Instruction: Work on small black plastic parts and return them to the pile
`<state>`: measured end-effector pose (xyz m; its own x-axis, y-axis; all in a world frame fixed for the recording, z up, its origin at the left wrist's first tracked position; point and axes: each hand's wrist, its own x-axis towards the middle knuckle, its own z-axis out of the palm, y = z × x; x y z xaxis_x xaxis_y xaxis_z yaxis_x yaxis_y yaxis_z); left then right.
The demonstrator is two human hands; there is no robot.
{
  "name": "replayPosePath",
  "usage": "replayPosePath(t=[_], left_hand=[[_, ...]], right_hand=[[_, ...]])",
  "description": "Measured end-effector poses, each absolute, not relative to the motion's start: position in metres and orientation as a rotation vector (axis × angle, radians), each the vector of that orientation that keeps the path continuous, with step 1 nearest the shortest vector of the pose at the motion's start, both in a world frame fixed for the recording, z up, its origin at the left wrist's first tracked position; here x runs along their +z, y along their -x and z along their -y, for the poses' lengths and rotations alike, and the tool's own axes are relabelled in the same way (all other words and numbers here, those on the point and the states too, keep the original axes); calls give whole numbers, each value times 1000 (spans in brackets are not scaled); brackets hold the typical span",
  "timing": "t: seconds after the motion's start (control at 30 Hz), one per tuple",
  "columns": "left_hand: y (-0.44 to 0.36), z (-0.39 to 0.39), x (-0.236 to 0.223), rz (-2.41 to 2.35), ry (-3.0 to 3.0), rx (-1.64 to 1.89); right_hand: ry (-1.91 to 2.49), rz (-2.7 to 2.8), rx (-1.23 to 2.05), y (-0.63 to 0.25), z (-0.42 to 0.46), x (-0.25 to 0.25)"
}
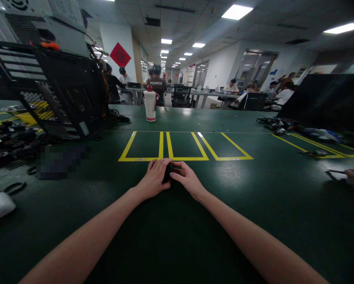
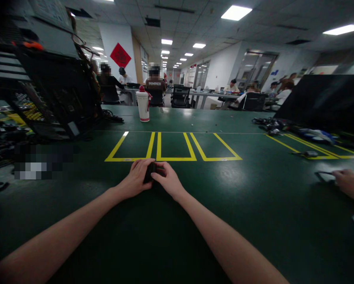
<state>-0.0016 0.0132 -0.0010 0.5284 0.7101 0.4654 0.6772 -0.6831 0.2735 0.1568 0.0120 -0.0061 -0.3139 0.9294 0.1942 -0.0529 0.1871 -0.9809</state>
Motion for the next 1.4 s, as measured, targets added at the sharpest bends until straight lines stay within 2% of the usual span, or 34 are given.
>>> replayPosePath(t=[1.4], left_hand=[[3,-13,-1,-1237,-2695,841]], right_hand=[[795,1483,1321,-156,-10,-5]])
